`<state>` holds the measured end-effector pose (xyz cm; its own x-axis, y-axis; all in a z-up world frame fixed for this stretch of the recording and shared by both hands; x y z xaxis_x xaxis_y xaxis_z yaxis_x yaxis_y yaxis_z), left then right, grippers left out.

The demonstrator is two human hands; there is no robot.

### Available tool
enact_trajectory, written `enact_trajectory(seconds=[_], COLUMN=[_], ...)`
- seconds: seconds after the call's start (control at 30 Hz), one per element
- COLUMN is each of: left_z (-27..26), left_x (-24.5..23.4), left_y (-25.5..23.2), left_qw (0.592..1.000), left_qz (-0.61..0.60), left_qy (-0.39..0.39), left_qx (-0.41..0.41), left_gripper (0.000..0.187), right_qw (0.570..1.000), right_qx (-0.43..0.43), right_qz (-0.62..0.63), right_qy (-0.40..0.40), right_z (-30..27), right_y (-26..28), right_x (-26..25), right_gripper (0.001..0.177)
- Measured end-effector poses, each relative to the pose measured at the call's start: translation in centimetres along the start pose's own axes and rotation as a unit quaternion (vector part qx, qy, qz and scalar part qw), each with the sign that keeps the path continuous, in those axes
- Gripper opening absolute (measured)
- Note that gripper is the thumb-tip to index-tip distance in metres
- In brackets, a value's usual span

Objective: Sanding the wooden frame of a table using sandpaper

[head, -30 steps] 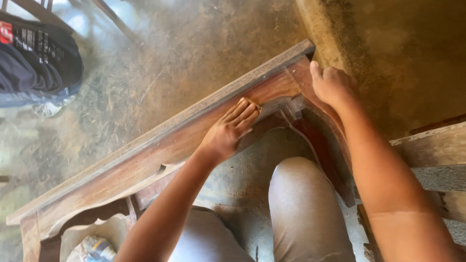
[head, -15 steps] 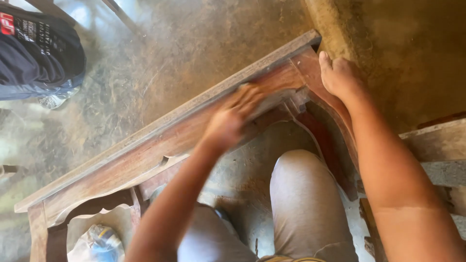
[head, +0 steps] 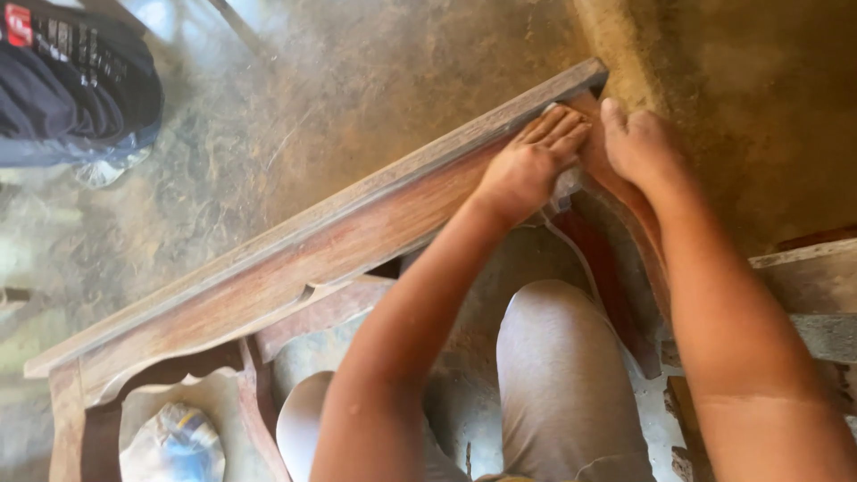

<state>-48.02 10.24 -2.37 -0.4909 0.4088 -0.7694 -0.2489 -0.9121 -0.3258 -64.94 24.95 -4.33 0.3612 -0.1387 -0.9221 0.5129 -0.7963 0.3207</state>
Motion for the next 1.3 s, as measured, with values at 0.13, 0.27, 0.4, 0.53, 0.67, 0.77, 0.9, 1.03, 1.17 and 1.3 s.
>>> enact_trajectory(seconds=[0.13, 0.27, 0.4, 0.53, 0.67, 0.77, 0.9, 1.03, 1.17, 1.3], left_z=[-8.6, -23.9, -36.6, -24.7, -11.0, -4.1, -3.3, -16.6, -24.8, -23.7], left_x=[-13.9, -27.3, -34.3, -26.1, -11.4, -0.9, -1.1, -9.8, -24.7, -22.6], left_y=[-4.5, -6.2, -6.8, -6.2, -5.0, -3.7, -4.6, -3.0, -7.5, -7.4], left_qw=[0.956, 0.949, 0.857, 0.906, 0.978, 0.896, 0.983, 0.972, 0.946, 0.92], left_qz=[-0.063, -0.019, 0.179, 0.089, 0.022, 0.299, 0.096, 0.053, 0.096, 0.154], left_qy=[0.161, 0.039, 0.013, 0.062, 0.065, 0.314, 0.083, 0.061, 0.054, 0.086], left_qx=[-0.237, -0.312, -0.484, -0.41, -0.196, -0.101, -0.131, -0.223, -0.305, -0.35], left_gripper=[0.083, 0.06, 0.062, 0.072, 0.039, 0.071, 0.058, 0.049, 0.044, 0.047], right_qw=[0.999, 0.997, 0.998, 0.999, 1.0, 1.0, 0.997, 0.998, 0.993, 0.997], right_qx=[-0.016, -0.036, -0.009, 0.036, 0.007, 0.008, -0.046, -0.045, -0.073, -0.023], right_qz=[0.042, 0.058, 0.052, 0.008, -0.003, -0.003, 0.051, -0.008, -0.031, -0.051], right_qy=[-0.019, -0.027, -0.025, 0.033, -0.011, -0.001, -0.046, -0.051, -0.088, -0.056], right_z=[1.4, 1.9, 1.1, -1.8, -0.2, 0.3, 2.3, 2.9, 2.3, 1.6], right_y=[-1.4, -1.9, -0.9, 1.7, 0.2, -0.3, -2.9, -3.9, -3.2, -2.3], right_x=[1.9, 2.7, 1.5, -1.7, -0.2, 0.7, 3.0, 3.2, 2.6, 2.1], right_gripper=[0.081, 0.083, 0.081, 0.082, 0.08, 0.083, 0.078, 0.088, 0.077, 0.085])
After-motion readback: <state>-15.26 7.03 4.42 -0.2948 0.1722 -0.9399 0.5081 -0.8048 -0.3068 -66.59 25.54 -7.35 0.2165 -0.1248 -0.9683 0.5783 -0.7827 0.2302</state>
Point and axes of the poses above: each hand's wrist, its own z-axis towards the middle knuckle, its own x-axis out of the palm, y = z × x, the point moved 1 cm from there along z, towards the middle knuckle, and after that the axes turned 12 degrees about -z, right-handed, at the moved point
